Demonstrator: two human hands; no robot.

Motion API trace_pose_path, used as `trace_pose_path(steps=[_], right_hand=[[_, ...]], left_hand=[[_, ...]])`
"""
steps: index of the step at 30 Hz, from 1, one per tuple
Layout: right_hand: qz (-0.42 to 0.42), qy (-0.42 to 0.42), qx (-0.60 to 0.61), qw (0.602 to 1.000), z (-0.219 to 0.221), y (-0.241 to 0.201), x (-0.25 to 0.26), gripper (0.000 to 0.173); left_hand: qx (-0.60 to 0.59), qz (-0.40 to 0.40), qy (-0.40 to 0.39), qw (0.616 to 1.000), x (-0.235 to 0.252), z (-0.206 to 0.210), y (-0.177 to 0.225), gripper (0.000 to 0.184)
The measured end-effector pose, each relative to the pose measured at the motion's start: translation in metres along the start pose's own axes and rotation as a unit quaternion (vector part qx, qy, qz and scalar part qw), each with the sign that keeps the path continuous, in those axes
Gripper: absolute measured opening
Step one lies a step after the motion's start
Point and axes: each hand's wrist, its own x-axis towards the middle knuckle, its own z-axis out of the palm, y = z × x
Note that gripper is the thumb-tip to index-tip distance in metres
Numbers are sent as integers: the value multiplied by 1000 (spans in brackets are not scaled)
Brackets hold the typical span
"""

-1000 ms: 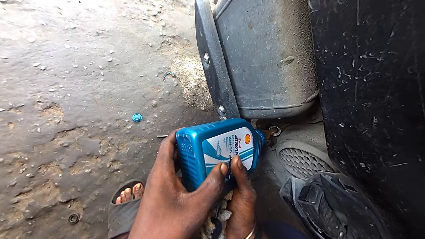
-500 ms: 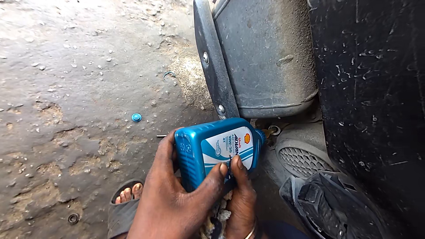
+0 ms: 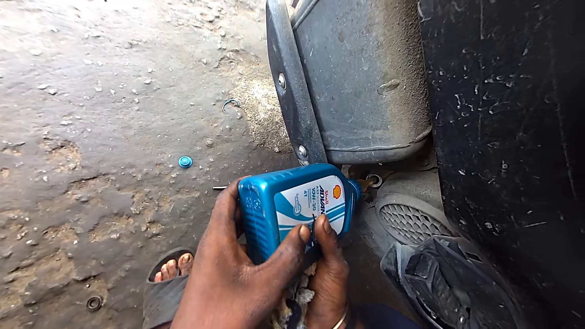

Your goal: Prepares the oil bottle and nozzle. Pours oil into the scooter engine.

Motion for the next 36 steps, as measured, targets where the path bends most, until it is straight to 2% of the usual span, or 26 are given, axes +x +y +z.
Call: trace_pose_path(steps=[23,28,36], right_hand=[[1,-5,-1,1000,-1,0,-1,39],[-1,18,-8,1000,2,0,-2,38],[4,-2,-4,1000,0,-1,-1,38]], left_hand=[[1,-2,-2,1000,-1,0,0,78],[-3,-10,-5,1000,-1,-1,2,76],[4,-8,-4,1000,-2,-1,2,78]])
